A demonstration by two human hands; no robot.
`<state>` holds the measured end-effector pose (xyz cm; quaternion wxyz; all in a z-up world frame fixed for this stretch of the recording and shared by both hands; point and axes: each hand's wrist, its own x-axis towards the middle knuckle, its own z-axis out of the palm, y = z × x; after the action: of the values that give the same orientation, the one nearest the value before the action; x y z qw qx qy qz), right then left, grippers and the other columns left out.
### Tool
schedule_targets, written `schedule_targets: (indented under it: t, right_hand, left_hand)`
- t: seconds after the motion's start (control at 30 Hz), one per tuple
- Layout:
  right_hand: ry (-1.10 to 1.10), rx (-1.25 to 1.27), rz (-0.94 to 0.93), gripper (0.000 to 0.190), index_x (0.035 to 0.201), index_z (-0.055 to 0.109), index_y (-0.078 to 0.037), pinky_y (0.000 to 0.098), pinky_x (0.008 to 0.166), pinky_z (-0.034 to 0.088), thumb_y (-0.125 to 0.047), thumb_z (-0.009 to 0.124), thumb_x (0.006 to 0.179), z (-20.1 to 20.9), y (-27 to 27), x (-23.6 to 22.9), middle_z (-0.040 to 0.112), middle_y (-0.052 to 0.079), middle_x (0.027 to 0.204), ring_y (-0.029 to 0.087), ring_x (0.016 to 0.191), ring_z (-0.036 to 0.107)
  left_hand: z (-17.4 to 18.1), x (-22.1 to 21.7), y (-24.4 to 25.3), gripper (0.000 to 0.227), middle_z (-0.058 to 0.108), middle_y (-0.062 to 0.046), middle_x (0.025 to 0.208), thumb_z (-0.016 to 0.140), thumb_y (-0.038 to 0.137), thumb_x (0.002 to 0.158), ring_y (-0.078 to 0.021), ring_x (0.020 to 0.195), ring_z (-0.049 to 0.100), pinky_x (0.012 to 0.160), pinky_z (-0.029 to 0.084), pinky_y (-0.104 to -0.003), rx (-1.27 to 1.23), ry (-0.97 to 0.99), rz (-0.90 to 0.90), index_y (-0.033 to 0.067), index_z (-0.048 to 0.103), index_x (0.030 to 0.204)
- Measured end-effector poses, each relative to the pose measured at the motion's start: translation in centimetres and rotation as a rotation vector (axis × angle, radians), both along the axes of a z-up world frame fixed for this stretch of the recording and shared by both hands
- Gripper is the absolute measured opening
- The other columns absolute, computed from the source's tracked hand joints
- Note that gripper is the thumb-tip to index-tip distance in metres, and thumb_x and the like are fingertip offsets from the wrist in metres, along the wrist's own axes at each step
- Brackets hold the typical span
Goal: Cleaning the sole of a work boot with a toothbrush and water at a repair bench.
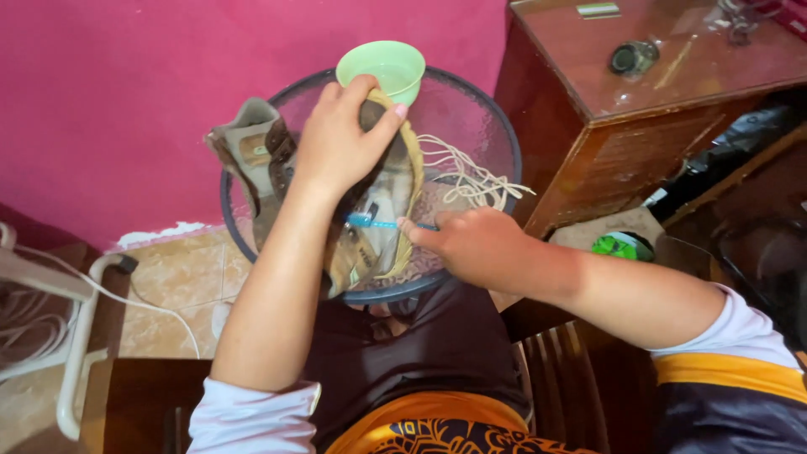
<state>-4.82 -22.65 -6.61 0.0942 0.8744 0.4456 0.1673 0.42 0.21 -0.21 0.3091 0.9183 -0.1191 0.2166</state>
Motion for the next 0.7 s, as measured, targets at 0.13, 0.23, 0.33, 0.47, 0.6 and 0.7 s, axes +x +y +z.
schedule_targets:
  t: [0.13,0.23,0.33,0.47,0.6,0.7]
  right_hand:
    - [-0.088,0.18,0.009,0.069,0.146,0.056,-0.038,0.0399,0.028,0.035,-0.007,0.063,0.085,0.3,-2.0,2.0,0.057,0.002,0.073,0.023,0.042,0.055]
    - [-0.204,0.204,0.021,0.058,0.146,0.053,-0.036,0.0415,0.03,0.036,-0.018,0.064,0.092,-2.1,-2.6,2.2,0.058,0.002,0.084,0.024,0.044,0.056]
    - [-0.189,0.218,0.105,0.058,0.146,0.051,-0.04,0.0356,0.043,0.044,-0.02,0.06,0.093,-2.0,-3.7,2.4,0.059,-0.002,0.086,0.017,0.048,0.058]
    - [-0.208,0.281,0.001,0.063,0.155,0.045,-0.031,0.04,0.055,0.055,-0.026,0.05,0.093,-1.7,-7.4,7.5,0.048,0.003,0.085,0.025,0.059,0.061]
    - [-0.221,0.292,0.185,0.053,0.148,0.053,-0.032,0.0413,0.051,0.051,-0.027,0.047,0.096,-2.1,-7.0,7.4,0.046,0.001,0.081,0.026,0.055,0.057]
    - [-0.115,0.252,0.342,0.039,0.13,0.066,-0.033,0.043,0.05,0.051,-0.027,0.051,0.094,0.0,-6.1,6.1,0.052,0.004,0.078,0.029,0.053,0.06]
  left_hand:
    - [-0.5,0.3,0.7,0.049,0.058,-0.018,0.106,0.061,0.051,0.096,-0.0428,0.103,0.063,0.086,0.048,-0.051,0.016,-0.041,-0.004,0.0163,0.062,0.13]
    - [-0.4,0.4,0.9,0.044,0.059,-0.018,0.106,0.062,0.048,0.097,-0.0422,0.105,0.063,0.089,0.046,-0.05,0.0,-0.026,-0.004,0.0169,0.062,0.128]
    - [-0.7,0.6,1.7,0.039,0.058,-0.017,0.108,0.064,0.048,0.099,-0.0451,0.108,0.063,0.091,0.048,-0.052,-0.029,0.015,-0.035,0.0215,0.06,0.128]
    - [-0.8,0.7,2.3,0.037,0.059,-0.019,0.109,0.066,0.048,0.101,-0.0496,0.111,0.063,0.093,0.05,-0.055,-0.06,0.024,-0.061,0.0245,0.059,0.128]
    - [-0.5,0.4,2.2,0.034,0.059,-0.024,0.11,0.064,0.042,0.104,-0.0529,0.113,0.061,0.097,0.047,-0.059,-0.066,-0.018,-0.122,0.021,0.059,0.13]
    - [-0.8,0.2,2.4,0.031,0.06,-0.022,0.117,0.04,0.042,0.11,-0.0503,0.12,0.059,0.104,0.045,-0.057,-0.162,0.049,-0.191,0.0256,0.058,0.13]
